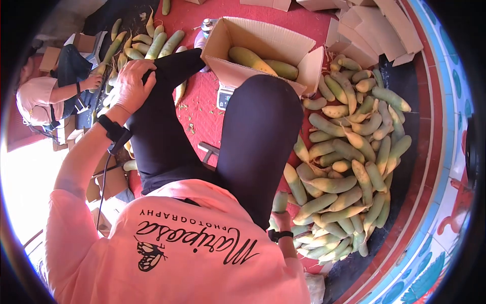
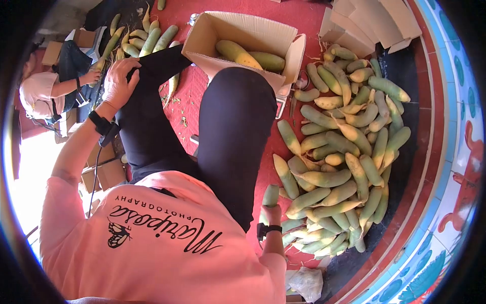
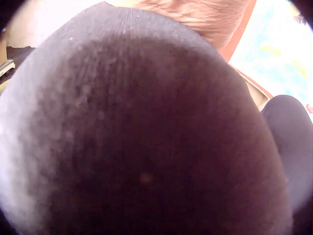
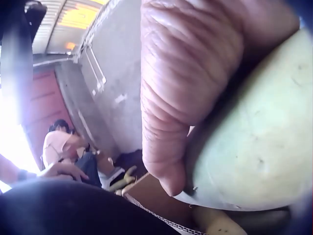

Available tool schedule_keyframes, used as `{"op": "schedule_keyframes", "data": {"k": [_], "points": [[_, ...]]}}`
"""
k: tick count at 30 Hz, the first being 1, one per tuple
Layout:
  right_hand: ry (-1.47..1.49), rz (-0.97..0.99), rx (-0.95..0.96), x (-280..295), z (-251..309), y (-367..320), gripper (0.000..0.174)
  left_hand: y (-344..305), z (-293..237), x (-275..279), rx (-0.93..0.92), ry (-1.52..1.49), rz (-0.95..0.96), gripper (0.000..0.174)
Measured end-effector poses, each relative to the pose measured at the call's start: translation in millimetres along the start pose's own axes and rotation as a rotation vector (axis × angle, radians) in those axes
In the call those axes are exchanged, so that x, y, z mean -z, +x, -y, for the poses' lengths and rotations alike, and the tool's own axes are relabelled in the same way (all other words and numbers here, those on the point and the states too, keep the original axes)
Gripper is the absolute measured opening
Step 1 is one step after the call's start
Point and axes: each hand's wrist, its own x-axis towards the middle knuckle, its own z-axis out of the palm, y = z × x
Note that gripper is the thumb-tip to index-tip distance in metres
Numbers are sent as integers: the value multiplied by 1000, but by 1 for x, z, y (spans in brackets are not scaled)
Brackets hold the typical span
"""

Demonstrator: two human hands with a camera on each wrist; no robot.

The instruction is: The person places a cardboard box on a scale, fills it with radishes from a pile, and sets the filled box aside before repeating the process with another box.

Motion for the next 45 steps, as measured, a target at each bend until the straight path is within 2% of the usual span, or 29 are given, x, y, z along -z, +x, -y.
{"op": "schedule_keyframes", "data": {"k": [2, 4, 5, 6, 8, 10, 12, 15, 16, 18, 20, 21, 24, 25, 27, 29, 30, 32, 33, 40, 44, 45], "points": [[124, -81, 109, -14, 4, 13, 63, 2, -2, 3, -21, 13, 24, 17], [171, -73, 182, 20, 49, -5, 61, 2, -1, 2, -2, 4, 21, 17], [228, -140, 233, 39, 72, -12, 54, 2, -1, 1, 14, -11, 31, 18], [285, -206, 285, 62, 100, -23, 47, 1, -1, 2, 30, -24, 41, 18], [342, -213, 306, 133, 180, -60, 50, 1, 0, 3, 31, -29, 40, 18], [292, -261, 579, 192, 231, -73, 45, 1, 0, 4, 26, -62, 13, 18], [168, -336, 694, 246, 300, -109, 46, -1, 4, 1, 37, -90, -7, 18], [213, -186, 870, 294, 388, -144, 58, -1, 6, 3, 35, -123, -18, 17], [187, -103, 924, 303, 415, -149, 63, -2, 6, 4, 47, -130, -18, 17], [-57, -46, 1061, 313, 465, -136, 67, -1, 8, 5, 48, -160, -22, 17], [-333, -80, 1003, 303, 511, -127, 72, -1, 10, 5, 51, -177, -34, 16], [-630, -169, 976, 296, 533, -117, 76, -1, 11, 4, 44, -188, -40, 16], [-753, -152, 1031, 258, 580, -95, 76, -1, 14, 5, 55, -202, -40, 14], [-842, -82, 978, 243, 596, -93, 72, -2, 15, 5, 56, -212, -33, 14], [-933, -9, 920, 233, 612, -79, 69, -1, 16, 6, 58, -220, -30, 14], [-760, 15, 1081, 232, 611, -50, 61, -2, 20, 6, 64, -230, -25, 14], [-764, 18, 1077, 234, 603, -36, 61, -3, 20, 6, 63, -231, -30, 14], [-1008, -54, 1147, 242, 590, -18, 56, -2, 22, 7, 58, -239, -37, 14], [-986, 126, 883, 242, 592, -30, 55, -2, 22, 7, 60, -241, -33, 14], [-922, 206, 770, 240, 563, -25, 49, -2, 19, 6, 58, -212, -59, 14], [-986, 104, 742, 243, 560, -28, 46, -2, 18, 4, 50, -219, -60, 14], [-991, 139, 771, 244, 556, -27, 43, -2, 17, 5, 53, -220, -46, 14]]}}
